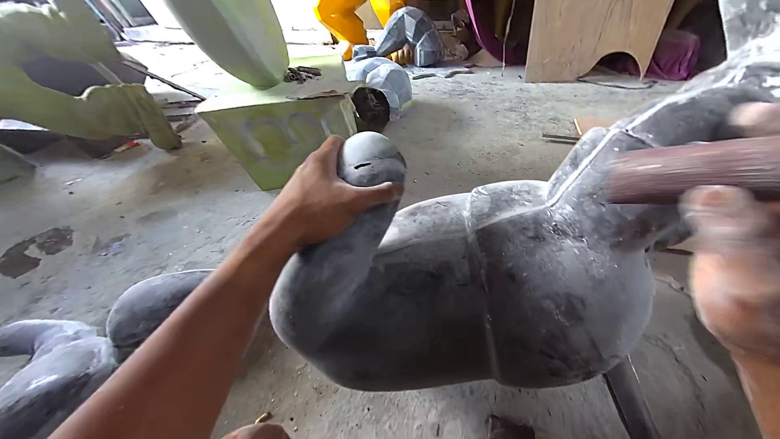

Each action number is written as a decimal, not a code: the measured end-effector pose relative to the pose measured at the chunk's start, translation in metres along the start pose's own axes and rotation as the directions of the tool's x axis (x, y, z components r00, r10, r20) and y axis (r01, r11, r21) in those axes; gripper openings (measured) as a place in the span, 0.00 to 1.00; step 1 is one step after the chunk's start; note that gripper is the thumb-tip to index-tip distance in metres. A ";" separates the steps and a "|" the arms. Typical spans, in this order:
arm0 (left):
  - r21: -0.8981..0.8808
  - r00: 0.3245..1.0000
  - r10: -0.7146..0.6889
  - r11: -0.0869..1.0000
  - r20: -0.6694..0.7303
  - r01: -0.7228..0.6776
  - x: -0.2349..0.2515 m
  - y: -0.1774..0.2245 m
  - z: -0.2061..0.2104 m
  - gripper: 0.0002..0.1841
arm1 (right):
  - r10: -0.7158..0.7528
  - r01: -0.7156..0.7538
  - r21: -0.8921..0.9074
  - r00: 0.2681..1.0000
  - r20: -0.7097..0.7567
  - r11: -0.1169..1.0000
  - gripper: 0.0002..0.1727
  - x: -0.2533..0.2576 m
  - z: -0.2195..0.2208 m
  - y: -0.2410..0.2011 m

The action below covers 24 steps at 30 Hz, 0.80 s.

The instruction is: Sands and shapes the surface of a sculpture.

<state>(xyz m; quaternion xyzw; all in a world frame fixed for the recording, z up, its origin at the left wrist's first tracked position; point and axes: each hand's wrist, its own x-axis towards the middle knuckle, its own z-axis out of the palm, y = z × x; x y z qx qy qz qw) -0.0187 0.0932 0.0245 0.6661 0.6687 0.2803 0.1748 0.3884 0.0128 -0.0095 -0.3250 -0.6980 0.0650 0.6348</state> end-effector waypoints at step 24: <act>-0.030 1.000 0.011 0.999 -0.024 -0.012 -0.040 0.012 0.013 0.51 | 0.084 0.459 -0.409 0.579 0.811 0.789 0.27 -0.015 0.104 -0.019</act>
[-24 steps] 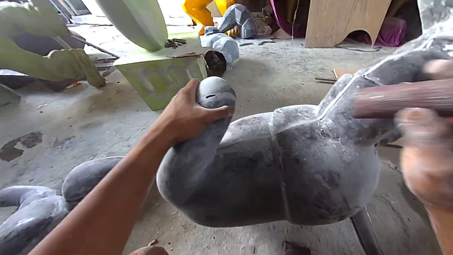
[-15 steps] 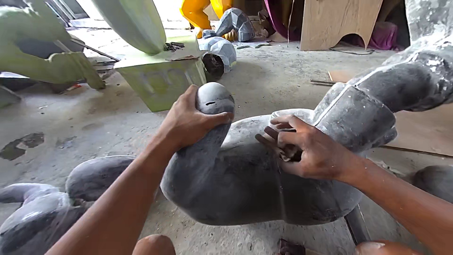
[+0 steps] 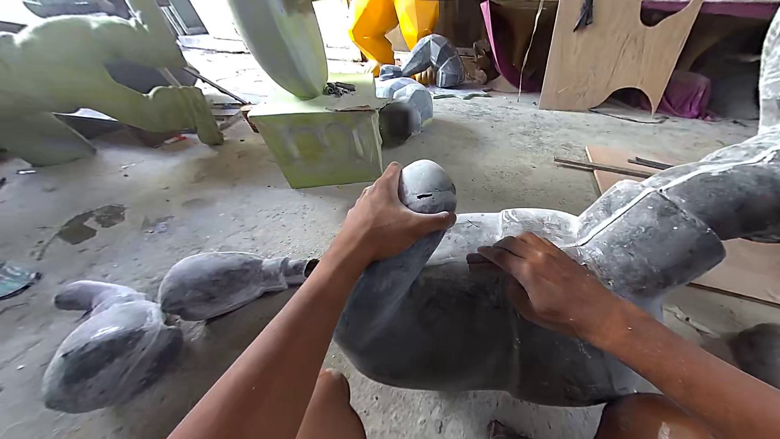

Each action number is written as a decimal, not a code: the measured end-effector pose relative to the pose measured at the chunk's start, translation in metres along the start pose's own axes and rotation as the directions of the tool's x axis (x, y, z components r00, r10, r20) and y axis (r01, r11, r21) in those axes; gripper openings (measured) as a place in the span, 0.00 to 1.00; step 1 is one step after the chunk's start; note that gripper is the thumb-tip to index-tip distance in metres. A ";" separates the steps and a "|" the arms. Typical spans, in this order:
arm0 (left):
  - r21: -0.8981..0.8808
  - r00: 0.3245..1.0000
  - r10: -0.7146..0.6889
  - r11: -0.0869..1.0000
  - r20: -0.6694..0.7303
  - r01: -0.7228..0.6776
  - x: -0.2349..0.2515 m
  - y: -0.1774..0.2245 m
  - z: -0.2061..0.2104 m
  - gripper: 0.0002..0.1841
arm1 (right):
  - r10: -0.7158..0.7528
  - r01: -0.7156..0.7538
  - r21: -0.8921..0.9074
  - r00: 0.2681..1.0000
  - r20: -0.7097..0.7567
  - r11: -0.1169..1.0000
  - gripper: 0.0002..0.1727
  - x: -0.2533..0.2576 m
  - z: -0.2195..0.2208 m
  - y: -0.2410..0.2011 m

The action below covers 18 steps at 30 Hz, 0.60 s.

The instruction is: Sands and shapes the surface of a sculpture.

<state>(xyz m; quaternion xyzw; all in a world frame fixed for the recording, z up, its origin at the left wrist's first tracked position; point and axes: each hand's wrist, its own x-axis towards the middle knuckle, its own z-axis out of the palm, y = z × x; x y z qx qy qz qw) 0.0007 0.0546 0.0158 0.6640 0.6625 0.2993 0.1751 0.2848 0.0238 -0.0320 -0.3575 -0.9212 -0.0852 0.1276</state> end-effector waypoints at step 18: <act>-0.096 0.994 0.067 0.994 0.081 -0.059 0.005 -0.005 -0.009 0.45 | -0.300 0.239 0.244 0.919 0.256 0.940 0.21 0.074 0.019 -0.015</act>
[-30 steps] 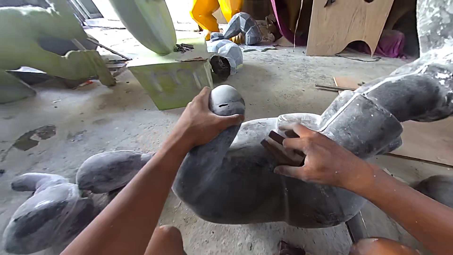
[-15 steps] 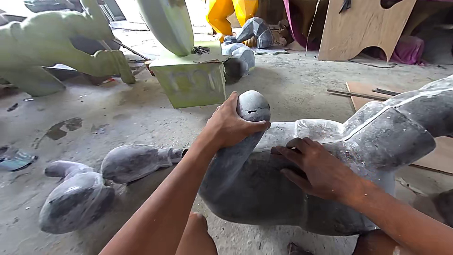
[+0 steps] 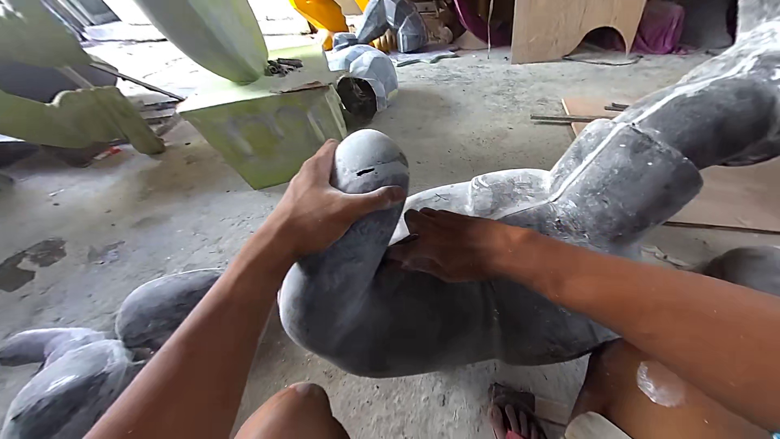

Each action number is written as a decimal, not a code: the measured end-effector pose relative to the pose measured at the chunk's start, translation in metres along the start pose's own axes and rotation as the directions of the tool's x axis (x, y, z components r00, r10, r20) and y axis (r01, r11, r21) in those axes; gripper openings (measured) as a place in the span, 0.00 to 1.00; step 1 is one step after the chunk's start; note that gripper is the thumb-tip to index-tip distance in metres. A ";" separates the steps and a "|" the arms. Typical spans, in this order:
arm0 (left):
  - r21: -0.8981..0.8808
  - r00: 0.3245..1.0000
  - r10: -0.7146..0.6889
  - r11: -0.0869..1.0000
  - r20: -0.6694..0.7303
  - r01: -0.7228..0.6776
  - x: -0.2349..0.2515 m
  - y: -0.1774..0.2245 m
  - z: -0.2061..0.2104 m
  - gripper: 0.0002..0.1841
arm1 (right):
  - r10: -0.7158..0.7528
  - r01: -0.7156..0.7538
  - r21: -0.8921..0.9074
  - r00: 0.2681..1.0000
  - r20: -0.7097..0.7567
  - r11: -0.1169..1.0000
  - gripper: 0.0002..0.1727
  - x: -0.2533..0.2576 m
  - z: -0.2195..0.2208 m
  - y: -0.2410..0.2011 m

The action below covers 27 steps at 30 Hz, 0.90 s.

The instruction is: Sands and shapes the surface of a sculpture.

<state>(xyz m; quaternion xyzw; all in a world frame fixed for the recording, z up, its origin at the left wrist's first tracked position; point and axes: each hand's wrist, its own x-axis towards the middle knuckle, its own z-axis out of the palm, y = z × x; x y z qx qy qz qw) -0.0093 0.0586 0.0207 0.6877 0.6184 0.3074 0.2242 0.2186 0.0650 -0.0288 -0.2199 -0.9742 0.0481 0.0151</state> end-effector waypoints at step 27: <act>-0.007 0.997 -0.022 1.000 -0.073 0.022 -0.005 0.003 0.004 0.42 | -0.013 0.018 0.066 0.996 -0.083 0.998 0.17 -0.014 -0.008 0.018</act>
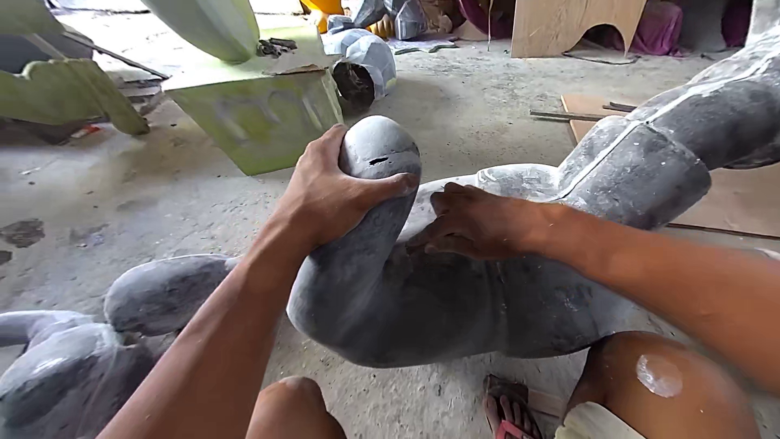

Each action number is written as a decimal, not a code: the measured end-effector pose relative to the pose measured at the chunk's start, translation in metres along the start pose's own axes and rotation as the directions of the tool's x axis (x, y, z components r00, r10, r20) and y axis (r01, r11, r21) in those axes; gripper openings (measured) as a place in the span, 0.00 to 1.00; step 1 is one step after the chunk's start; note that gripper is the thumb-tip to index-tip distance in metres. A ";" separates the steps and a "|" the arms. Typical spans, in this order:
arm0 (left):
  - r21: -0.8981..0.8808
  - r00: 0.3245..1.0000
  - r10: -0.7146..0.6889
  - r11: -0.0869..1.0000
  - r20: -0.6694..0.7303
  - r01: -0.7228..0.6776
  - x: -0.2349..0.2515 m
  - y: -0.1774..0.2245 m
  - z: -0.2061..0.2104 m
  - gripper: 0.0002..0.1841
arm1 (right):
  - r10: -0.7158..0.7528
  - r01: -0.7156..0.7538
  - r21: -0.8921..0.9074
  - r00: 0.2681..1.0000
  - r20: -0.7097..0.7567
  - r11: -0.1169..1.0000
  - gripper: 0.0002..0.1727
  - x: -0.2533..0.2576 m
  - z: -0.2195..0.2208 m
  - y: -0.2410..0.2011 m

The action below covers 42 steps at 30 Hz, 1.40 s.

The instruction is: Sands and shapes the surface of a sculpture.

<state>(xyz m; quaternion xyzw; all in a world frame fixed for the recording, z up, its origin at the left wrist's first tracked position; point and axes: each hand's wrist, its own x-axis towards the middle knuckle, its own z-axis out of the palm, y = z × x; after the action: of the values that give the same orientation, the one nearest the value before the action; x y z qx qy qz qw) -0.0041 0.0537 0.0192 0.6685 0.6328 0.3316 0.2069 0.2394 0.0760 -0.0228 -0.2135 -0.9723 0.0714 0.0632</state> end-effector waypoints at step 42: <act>-0.012 1.000 0.023 1.000 0.017 -0.023 0.007 -0.010 0.001 0.46 | 0.050 -0.053 0.039 0.997 0.066 0.998 0.19 0.021 -0.001 0.001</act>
<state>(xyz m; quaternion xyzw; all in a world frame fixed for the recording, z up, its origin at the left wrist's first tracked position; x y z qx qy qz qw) -0.0107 0.0620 0.0130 0.6773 0.6212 0.3319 0.2127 0.2210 0.0858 -0.0200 -0.2348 -0.9663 0.0998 0.0340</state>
